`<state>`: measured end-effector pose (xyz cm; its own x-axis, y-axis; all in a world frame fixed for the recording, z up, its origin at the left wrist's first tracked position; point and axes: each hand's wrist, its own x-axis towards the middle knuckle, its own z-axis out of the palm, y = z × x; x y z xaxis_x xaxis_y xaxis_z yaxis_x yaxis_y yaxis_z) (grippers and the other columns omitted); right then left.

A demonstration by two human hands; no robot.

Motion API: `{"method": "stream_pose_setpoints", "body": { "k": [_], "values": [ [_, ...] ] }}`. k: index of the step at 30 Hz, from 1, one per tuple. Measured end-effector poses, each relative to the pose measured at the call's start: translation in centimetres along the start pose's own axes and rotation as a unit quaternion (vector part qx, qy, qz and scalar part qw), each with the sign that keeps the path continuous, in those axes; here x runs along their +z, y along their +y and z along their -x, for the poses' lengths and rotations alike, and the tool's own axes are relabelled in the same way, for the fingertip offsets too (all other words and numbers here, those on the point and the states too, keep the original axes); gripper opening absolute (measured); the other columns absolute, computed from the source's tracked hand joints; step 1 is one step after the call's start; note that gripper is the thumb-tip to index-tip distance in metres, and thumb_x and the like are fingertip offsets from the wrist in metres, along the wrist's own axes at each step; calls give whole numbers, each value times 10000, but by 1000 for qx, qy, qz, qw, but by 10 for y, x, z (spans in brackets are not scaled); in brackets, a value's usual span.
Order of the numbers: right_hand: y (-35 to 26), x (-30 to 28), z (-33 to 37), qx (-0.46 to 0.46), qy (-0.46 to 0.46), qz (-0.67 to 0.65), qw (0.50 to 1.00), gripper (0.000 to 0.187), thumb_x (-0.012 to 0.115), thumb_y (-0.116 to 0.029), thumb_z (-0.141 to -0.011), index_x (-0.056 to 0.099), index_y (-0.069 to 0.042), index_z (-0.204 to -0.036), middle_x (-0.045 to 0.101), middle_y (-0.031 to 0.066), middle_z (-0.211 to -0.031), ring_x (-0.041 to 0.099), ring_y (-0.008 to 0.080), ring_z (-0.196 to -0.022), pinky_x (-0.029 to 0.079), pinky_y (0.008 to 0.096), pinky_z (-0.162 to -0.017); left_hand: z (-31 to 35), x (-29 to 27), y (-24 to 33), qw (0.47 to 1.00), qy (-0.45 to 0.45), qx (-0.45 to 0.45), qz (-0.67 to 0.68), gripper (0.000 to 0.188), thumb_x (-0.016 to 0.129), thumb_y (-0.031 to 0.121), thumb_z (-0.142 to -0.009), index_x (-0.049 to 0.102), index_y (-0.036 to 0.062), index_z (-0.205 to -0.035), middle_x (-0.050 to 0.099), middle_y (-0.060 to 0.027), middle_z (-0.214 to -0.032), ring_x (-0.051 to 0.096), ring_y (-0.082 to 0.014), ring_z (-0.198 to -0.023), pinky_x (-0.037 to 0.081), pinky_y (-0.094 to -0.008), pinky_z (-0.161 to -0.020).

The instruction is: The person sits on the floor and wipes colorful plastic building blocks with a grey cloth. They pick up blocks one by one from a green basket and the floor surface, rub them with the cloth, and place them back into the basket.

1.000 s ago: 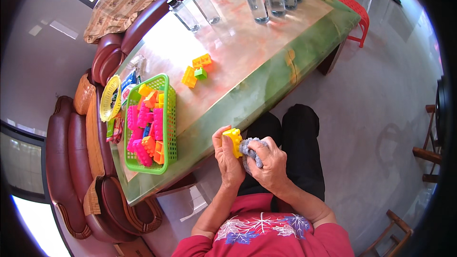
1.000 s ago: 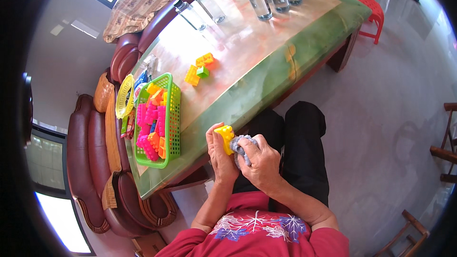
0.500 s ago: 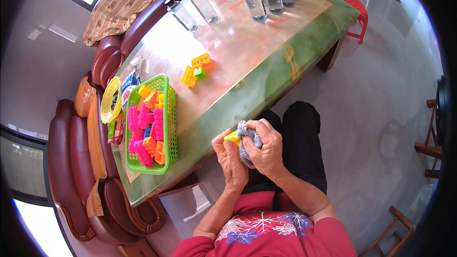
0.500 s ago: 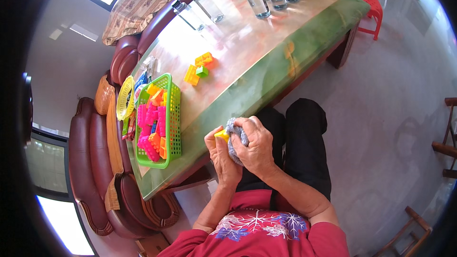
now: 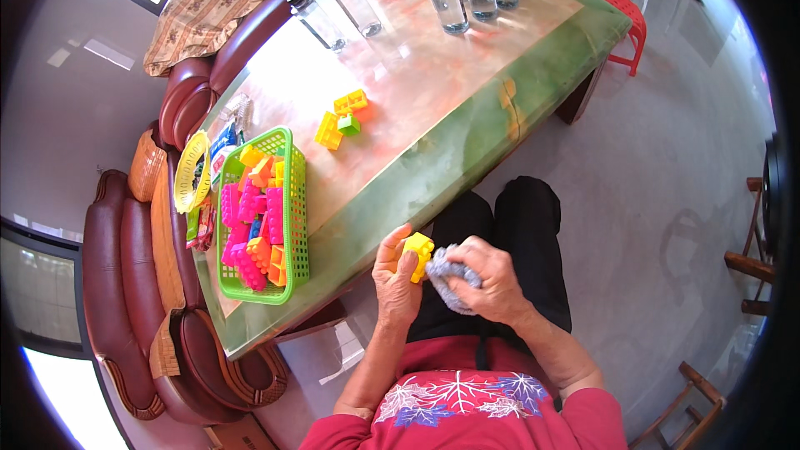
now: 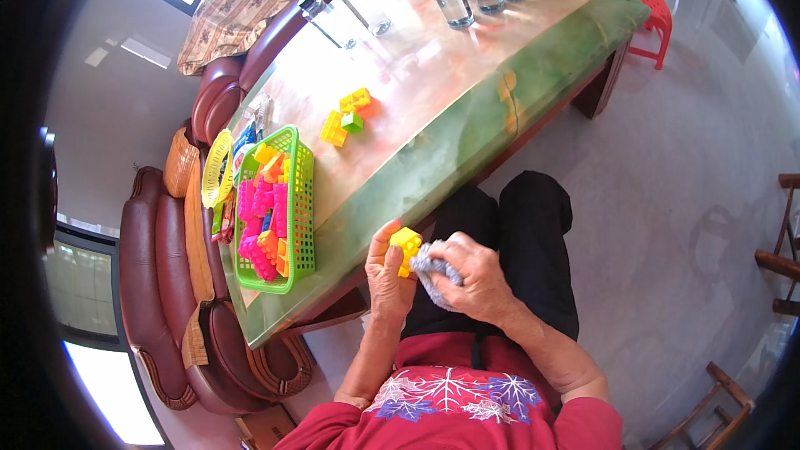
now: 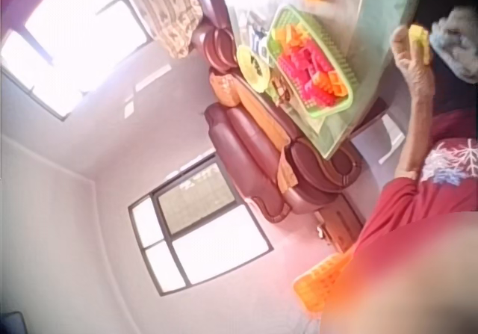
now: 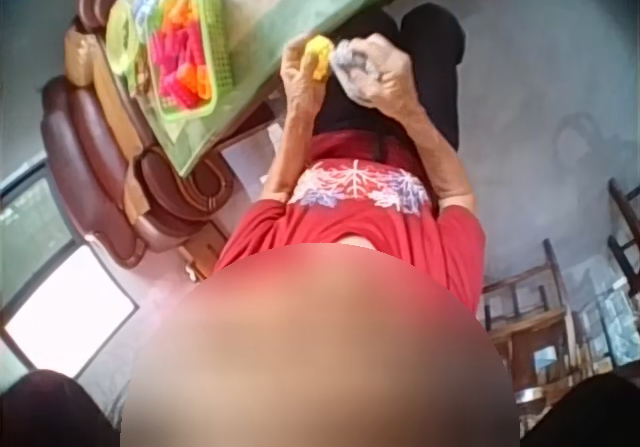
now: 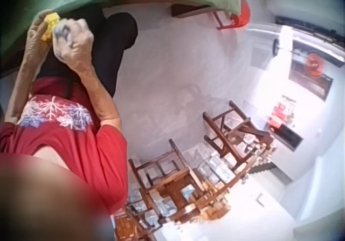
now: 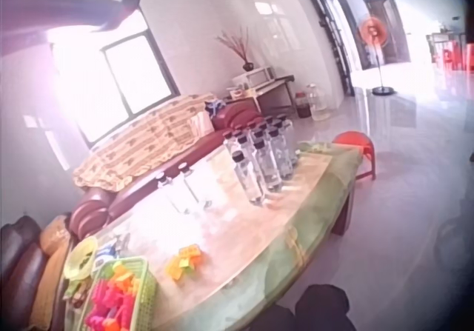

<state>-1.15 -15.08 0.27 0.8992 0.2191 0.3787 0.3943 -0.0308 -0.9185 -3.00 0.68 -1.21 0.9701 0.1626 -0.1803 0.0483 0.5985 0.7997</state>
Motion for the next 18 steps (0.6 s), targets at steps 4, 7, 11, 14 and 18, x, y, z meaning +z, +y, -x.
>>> {"method": "stream_pose_setpoints", "body": {
  "k": [4, 7, 11, 14, 18],
  "values": [
    [-17, -4, -16, -30, 41, -7, 999, 259, 678, -33, -711, 602, -30, -959, 581, 125, -827, 605, 258, -720, 493, 321, -651, -2, -9, -2, 991, -118, 54, -14, 175, 664, 107, -860, 537, 46, -963, 577, -74, -1076, 572, -160, -959, 481, -250, -801],
    [-21, 5, -22, 35, -12, -44, 998, 233, 654, -87, -740, 616, -20, -959, 603, 145, -843, 622, 271, -759, 494, 337, -691, 3, -8, -3, 987, -140, 72, -9, 155, 665, 103, -860, 541, 41, -930, 542, -63, -1075, 538, -140, -985, 466, -256, -817],
    [-12, 1, -35, 200, -41, -152, 967, 136, 581, -47, -831, 617, 5, -951, 605, -12, -788, 535, 29, -730, 463, 210, -644, 7, -12, 6, 980, -162, 56, -102, 129, 651, 92, -864, 560, 25, -926, 521, -42, -1036, 534, -127, -952, 458, -247, -807],
    [-5, 4, -35, 248, -24, -209, 946, 132, 559, -52, -857, 614, 14, -957, 607, -11, -791, 537, 26, -727, 463, 197, -647, 6, -13, 2, 984, -160, 46, -66, 140, 634, 132, -886, 583, 34, -972, 526, -42, -1049, 540, -135, -947, 464, -272, -822],
    [11, 22, -15, 244, 38, -238, 939, 138, 564, -66, -870, 608, 22, -967, 636, 18, -777, 568, 44, -718, 483, 220, -638, 6, 4, -5, 996, -24, 7, 84, 198, 558, 246, -944, 580, 53, -980, 564, -35, -1066, 578, -167, -967, 492, -310, -834]
  ]
}}
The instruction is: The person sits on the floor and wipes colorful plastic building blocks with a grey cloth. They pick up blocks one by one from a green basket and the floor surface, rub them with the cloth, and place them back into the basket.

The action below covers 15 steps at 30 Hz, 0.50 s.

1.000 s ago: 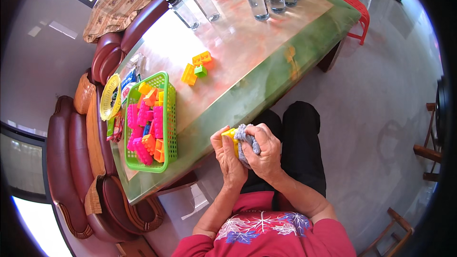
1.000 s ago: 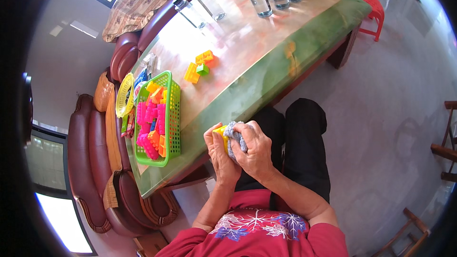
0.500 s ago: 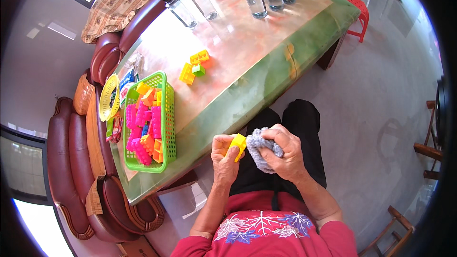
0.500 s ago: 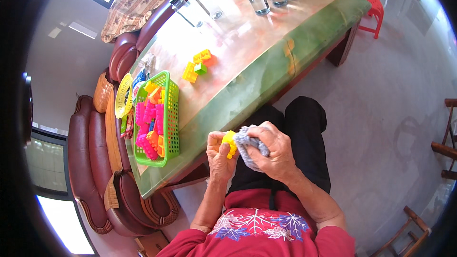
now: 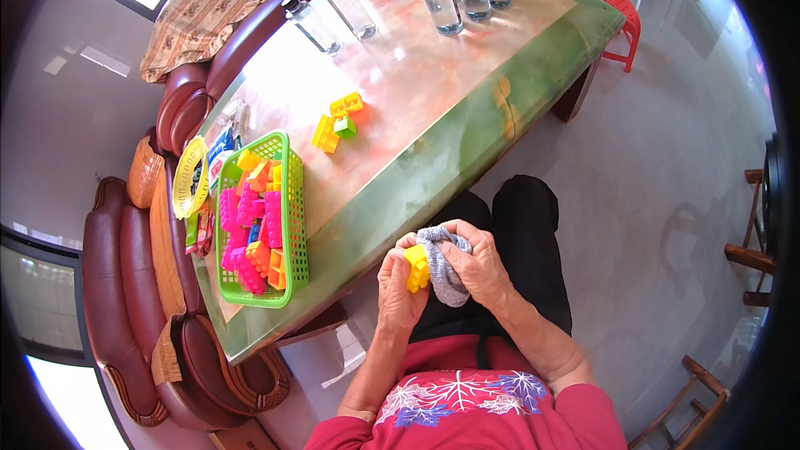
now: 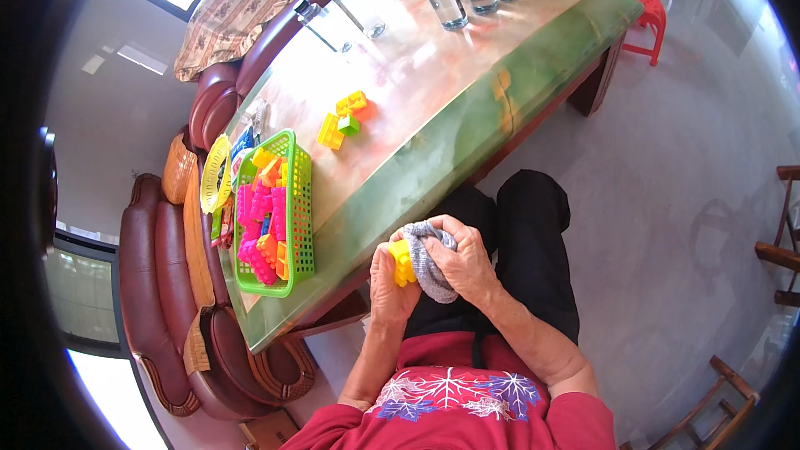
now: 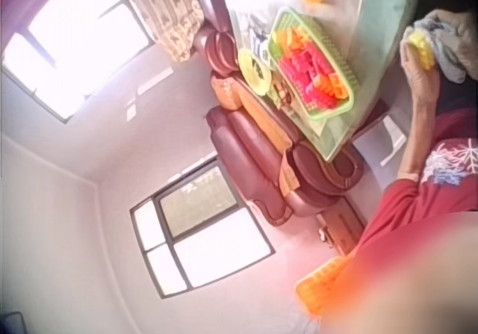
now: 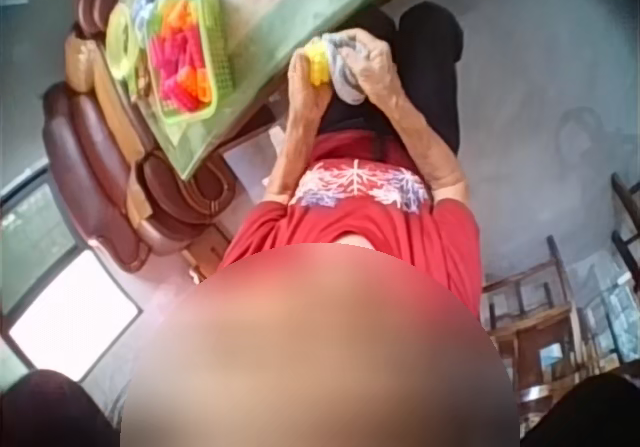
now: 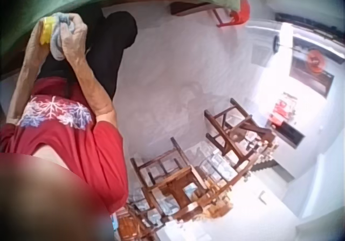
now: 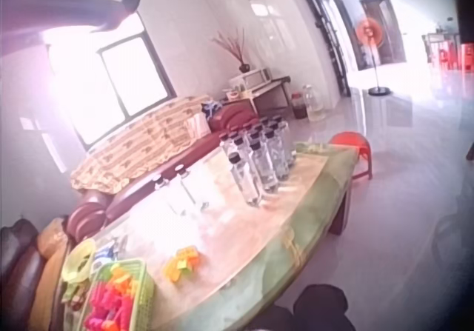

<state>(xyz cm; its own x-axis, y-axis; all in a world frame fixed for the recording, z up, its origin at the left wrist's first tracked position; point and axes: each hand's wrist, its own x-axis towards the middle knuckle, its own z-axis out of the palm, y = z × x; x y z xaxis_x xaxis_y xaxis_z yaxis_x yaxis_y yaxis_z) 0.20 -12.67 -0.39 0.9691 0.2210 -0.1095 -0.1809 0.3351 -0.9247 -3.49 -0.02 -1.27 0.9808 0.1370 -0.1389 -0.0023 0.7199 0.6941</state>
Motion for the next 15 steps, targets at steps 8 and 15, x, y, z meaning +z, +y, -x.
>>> {"method": "stream_pose_setpoints", "body": {
  "k": [8, 15],
  "values": [
    [18, 13, 34, -240, -23, 304, 922, 259, 672, -41, -699, 597, -36, -947, 566, 147, -852, 602, 311, -734, 505, 343, -652, -13, -17, 9, 994, 68, -86, 13, 361, 467, 400, -966, 558, 53, -1011, 639, -83, -842, 632, -194, -763, 541, -326, -682],
    [-13, 6, 8, -310, 105, 328, 886, 296, 672, -52, -699, 608, -66, -988, 559, 122, -895, 598, 313, -746, 512, 383, -639, -7, -5, 2, 985, 21, -125, 113, 454, 475, 425, -951, 543, 37, -1178, 603, -100, -1180, 569, -228, -1106, 440, -380, -988]
  ]
}}
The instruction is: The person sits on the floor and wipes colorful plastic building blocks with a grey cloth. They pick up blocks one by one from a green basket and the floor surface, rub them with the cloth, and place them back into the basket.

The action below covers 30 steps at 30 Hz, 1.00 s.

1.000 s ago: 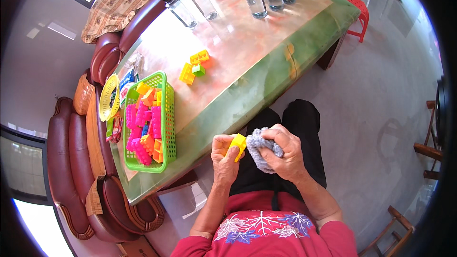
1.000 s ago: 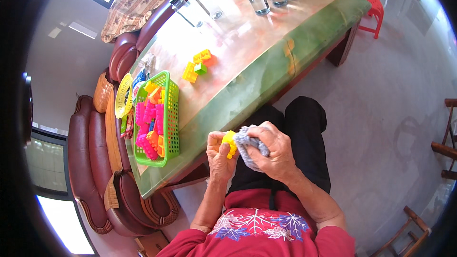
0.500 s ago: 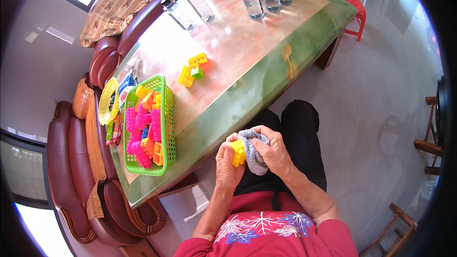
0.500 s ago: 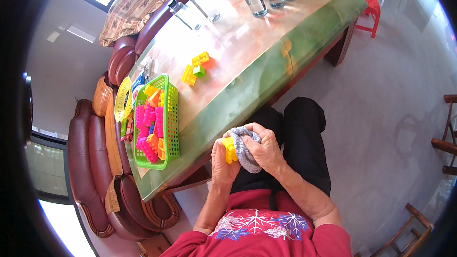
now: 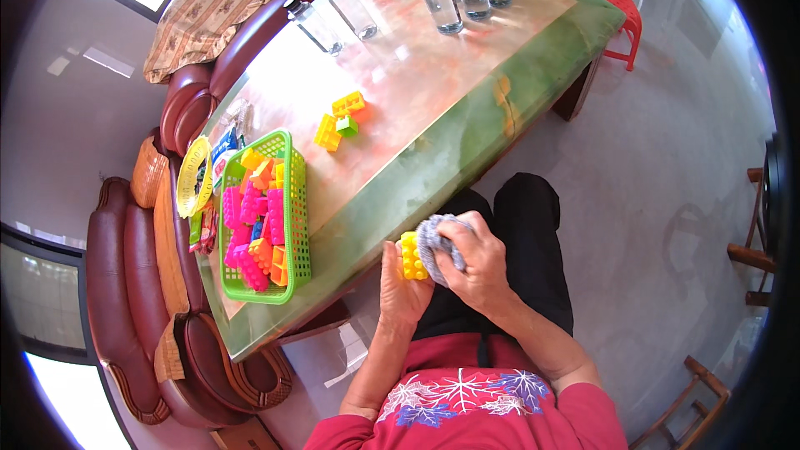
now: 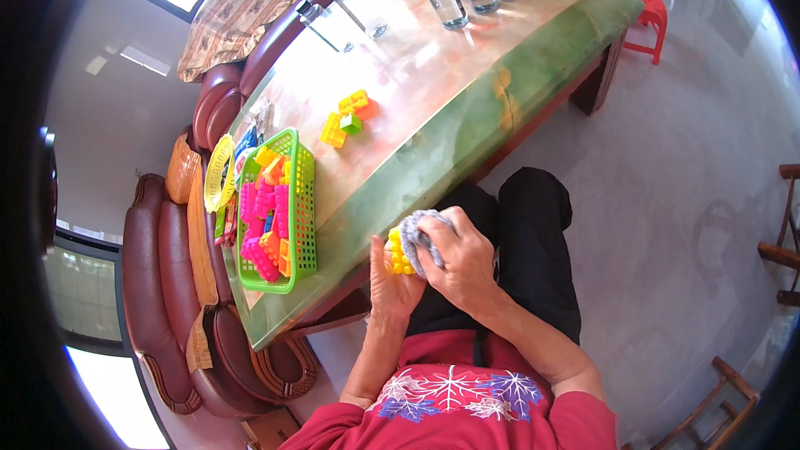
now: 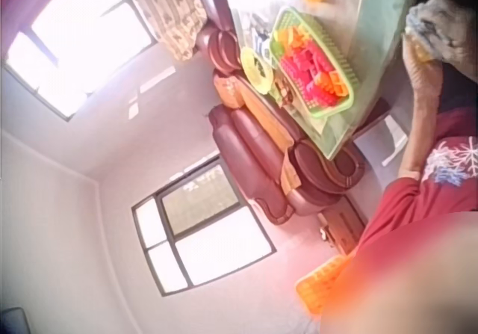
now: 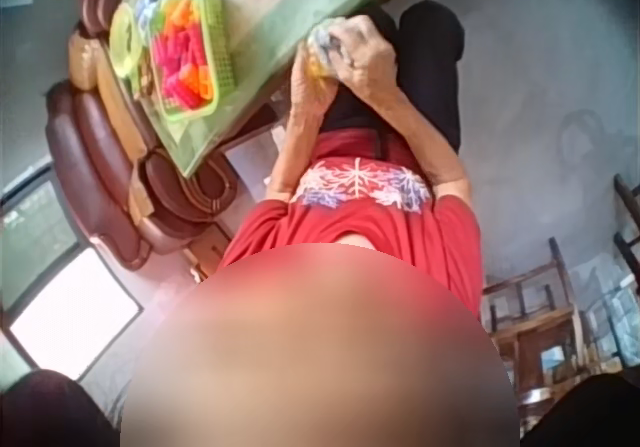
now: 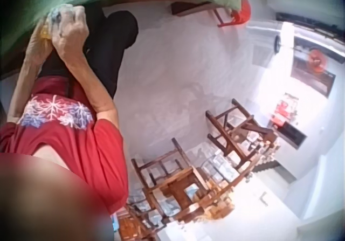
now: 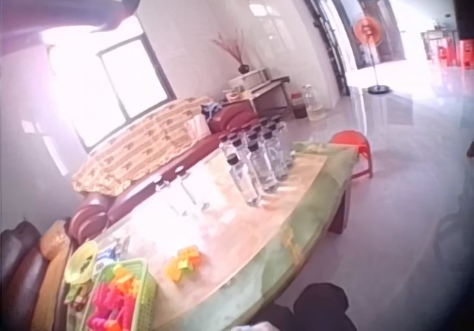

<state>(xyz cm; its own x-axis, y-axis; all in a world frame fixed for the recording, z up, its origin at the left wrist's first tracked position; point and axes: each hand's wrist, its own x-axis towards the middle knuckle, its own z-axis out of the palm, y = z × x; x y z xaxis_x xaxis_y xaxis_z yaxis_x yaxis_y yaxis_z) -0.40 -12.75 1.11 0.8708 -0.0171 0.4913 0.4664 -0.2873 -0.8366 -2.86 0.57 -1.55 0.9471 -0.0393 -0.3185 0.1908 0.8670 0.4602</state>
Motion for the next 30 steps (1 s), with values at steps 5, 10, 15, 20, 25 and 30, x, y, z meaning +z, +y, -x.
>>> {"method": "stream_pose_setpoints", "body": {
  "k": [5, 10, 15, 20, 25, 30],
  "values": [
    [0, 19, 5, -120, -26, 89, 988, 262, 678, -135, -693, 636, -105, -950, 550, 76, -878, 560, 247, -771, 478, 356, -615, -1, -13, -5, 995, 20, 69, -75, 316, 464, 327, -975, 546, 80, -1156, 614, -68, -1101, 587, -185, -1006, 478, -346, -910],
    [3, 11, 29, -129, -136, 44, 981, 280, 709, -90, -651, 623, -77, -917, 569, 107, -895, 578, 278, -784, 503, 370, -656, 2, -10, 1, 991, 102, 42, -82, 317, 543, 384, -932, 591, 80, -1008, 647, -76, -907, 621, -166, -824, 522, -314, -744],
    [4, -3, 38, -52, -185, -75, 979, 301, 724, -64, -661, 621, -72, -944, 573, 125, -873, 605, 300, -774, 516, 373, -665, -2, 2, 12, 995, 43, 13, -93, 378, 534, 421, -928, 568, 55, -1016, 612, -81, -846, 580, -163, -747, 507, -296, -684],
    [0, -7, -8, -27, -13, -70, 997, 280, 679, -28, -700, 596, -64, -965, 559, 141, -868, 598, 325, -754, 501, 384, -644, -4, 14, 5, 990, 103, 64, -69, 294, 454, 341, -982, 536, 79, -1086, 612, -55, -962, 599, -155, -861, 513, -311, -791],
    [-1, 25, -9, -73, -21, 18, 997, 289, 692, -104, -695, 606, -83, -971, 530, 106, -894, 571, 289, -795, 500, 386, -634, -1, 19, -1, 990, 77, 98, -74, 346, 396, 355, -999, 551, 69, -1116, 619, -55, -1066, 605, -177, -952, 494, -331, -882],
    [0, 18, 23, -104, -105, -13, 989, 333, 713, -50, -640, 606, -66, -955, 561, 134, -887, 584, 317, -777, 511, 395, -670, -2, 13, 8, 988, 95, 76, -99, 328, 439, 368, -983, 537, 73, -1089, 593, -71, -955, 559, -154, -780, 494, -299, -700]
  ]
}}
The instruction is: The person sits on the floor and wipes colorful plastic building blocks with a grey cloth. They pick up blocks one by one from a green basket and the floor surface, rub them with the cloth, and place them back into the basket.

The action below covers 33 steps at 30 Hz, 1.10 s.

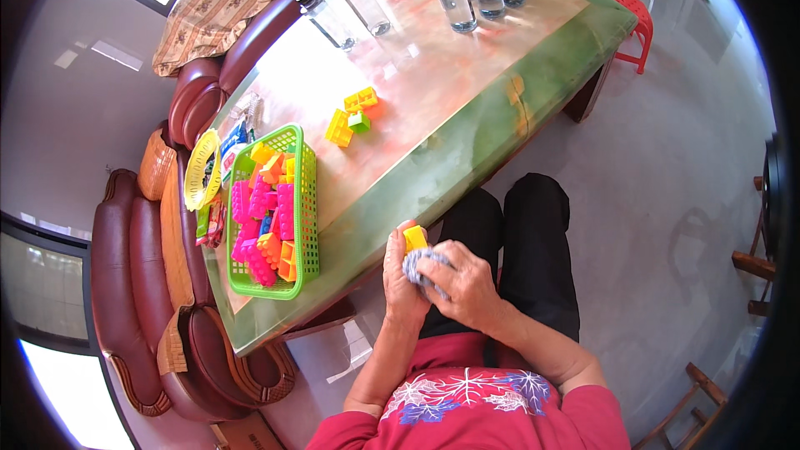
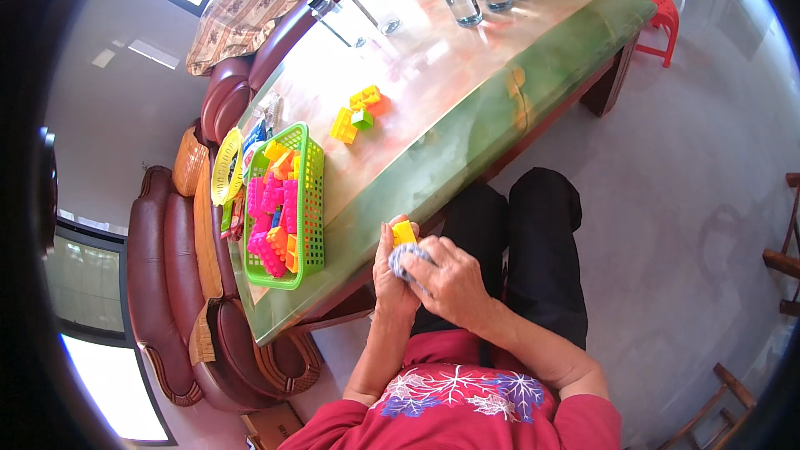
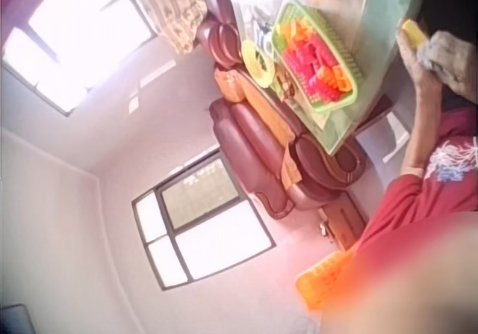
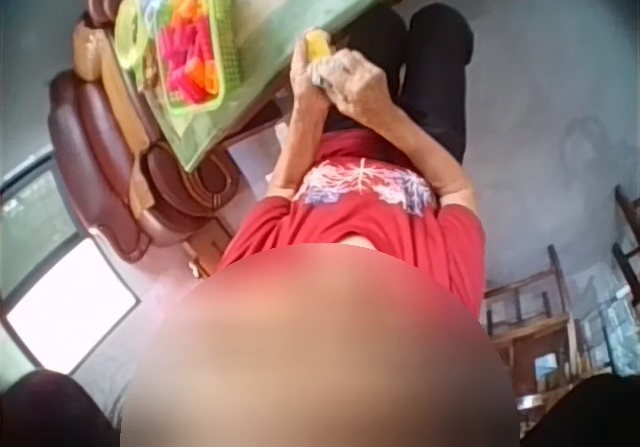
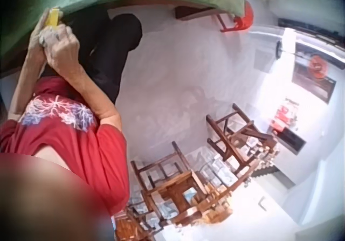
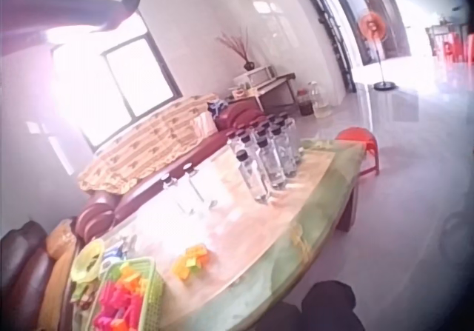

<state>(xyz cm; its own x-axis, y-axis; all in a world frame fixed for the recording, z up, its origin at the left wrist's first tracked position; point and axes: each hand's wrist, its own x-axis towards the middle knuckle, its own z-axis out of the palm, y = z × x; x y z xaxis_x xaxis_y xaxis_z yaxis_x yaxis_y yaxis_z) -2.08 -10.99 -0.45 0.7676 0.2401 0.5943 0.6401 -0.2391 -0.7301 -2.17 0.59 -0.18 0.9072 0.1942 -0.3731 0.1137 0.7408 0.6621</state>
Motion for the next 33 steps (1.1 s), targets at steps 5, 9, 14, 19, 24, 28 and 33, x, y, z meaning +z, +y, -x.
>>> {"method": "stream_pose_setpoints", "body": {
  "k": [5, 9, 14, 19, 24, 28, 33],
  "values": [
    [2, -13, 22, 79, -84, -95, 989, 275, 711, -55, -685, 614, -55, -941, 566, 121, -856, 603, 294, -751, 512, 374, -657, -4, -2, 3, 996, -78, -27, 28, 366, 430, 402, -980, 496, 66, -1109, 585, -94, -971, 520, -144, -731, 447, -260, -607],
    [-2, -42, -5, 67, -16, -157, 985, 281, 678, -15, -697, 605, -67, -964, 567, 135, -841, 608, 306, -731, 511, 361, -641, -4, -4, 6, 994, -60, -59, 66, 411, 408, 405, -984, 514, 46, -1155, 604, -107, -1064, 571, -191, -875, 491, -319, -771],
    [3, -6, -27, 127, 71, 50, 988, 274, 662, -23, -693, 595, -47, -958, 557, 138, -855, 593, 325, -738, 498, 379, -642, 5, 12, -6, 998, -47, -23, 31, 403, 455, 366, -976, 541, 13, -1151, 605, -75, -1096, 583, -186, -1002, 468, -332, -912],
    [1, -16, -17, 140, -50, 34, 988, 257, 682, -126, -704, 632, -65, -949, 549, 108, -869, 603, 286, -769, 512, 385, -641, 3, -4, -4, 996, -85, -19, -20, 388, 503, 348, -961, 557, 5, -1134, 627, -69, -999, 606, -145, -916, 499, -297, -832],
    [6, -37, -13, 95, -69, 10, 993, 227, 695, -126, -670, 656, -69, -887, 559, 85, -842, 589, 261, -749, 494, 368, -612, 2, -8, -5, 993, -99, -67, -16, 425, 476, 370, -968, 565, -7, -1142, 633, -79, -1014, 618, -153, -895, 504, -302, -819],
    [-1, -20, -15, 10, 50, 185, 981, 294, 703, -96, -610, 656, -72, -899, 552, 70, -833, 555, 239, -730, 474, 341, -605, 6, 4, -4, 986, -113, 19, -120, 394, 494, 321, -972, 570, -23, -1149, 626, -62, -1003, 596, -114, -870, 491, -262, -800],
    [-6, -7, -12, 143, 55, -30, 988, 255, 702, 0, -678, 637, 2, -925, 581, 94, -835, 596, 217, -743, 492, 298, -639, 9, 2, 0, 974, -101, 89, -183, 408, 516, 332, -960, 572, -32, -1137, 624, -51, -980, 580, -90, -855, 474, -229, -775]
  ]
}}
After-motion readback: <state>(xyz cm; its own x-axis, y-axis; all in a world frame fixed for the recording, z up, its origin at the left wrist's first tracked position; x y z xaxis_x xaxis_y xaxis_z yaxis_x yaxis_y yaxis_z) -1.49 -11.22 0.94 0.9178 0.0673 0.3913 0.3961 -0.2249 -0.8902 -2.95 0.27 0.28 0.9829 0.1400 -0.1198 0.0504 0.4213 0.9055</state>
